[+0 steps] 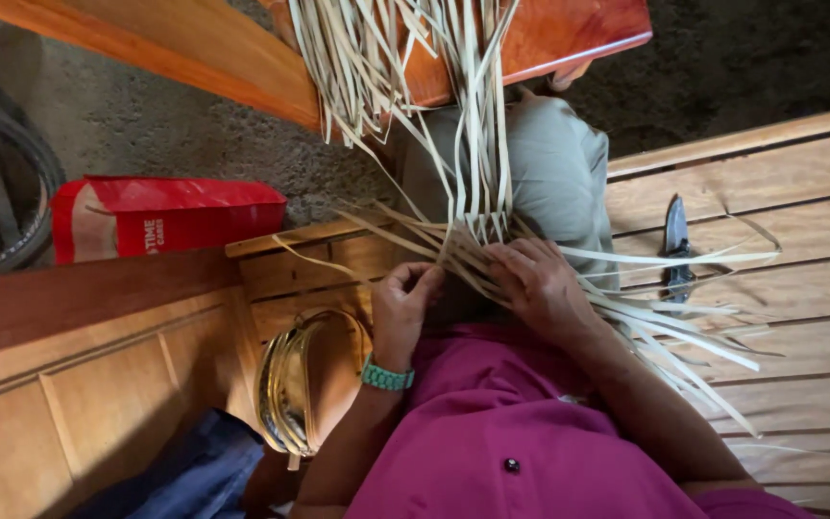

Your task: Weaving long natural fiber strips together to create a braided structure

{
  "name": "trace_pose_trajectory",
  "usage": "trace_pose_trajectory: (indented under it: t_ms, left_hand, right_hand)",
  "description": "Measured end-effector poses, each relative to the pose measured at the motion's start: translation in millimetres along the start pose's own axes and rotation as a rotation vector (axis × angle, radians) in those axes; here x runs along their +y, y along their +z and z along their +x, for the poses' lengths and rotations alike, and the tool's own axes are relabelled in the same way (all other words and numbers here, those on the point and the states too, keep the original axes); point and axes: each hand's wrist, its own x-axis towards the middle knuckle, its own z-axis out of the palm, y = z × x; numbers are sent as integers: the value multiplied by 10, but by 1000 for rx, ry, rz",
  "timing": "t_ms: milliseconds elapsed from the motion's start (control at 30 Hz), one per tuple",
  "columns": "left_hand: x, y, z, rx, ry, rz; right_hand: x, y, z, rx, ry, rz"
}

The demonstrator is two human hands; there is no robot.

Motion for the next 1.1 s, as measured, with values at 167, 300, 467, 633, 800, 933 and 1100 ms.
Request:
trace_pose_trajectory:
  t_ms: [167, 300, 467, 633, 800, 933, 1100]
  left_hand:
    - [21, -5, 4, 9, -6, -165]
    - [-35, -12, -3, -3, 38, -151]
    - [164, -40, -59, -49, -30, -160]
    - [94, 0, 8, -75, -12, -132]
    - [80, -24, 3, -19, 30, -117]
    - [339, -137, -147, 133, 311, 150]
    - [637, -128, 38, 145, 593, 150]
  right_hand:
    - [46, 43, -29, 34, 33, 35]
    - [16, 24, -10, 14, 41, 33]
    - [13, 22, -2, 67, 38, 83]
    - [60, 57, -36, 106, 47, 101]
    - [65, 39, -37, 153, 43, 118]
    - [-3, -18, -28, 149, -22, 58]
    - [-161, 22, -68, 122, -145, -26]
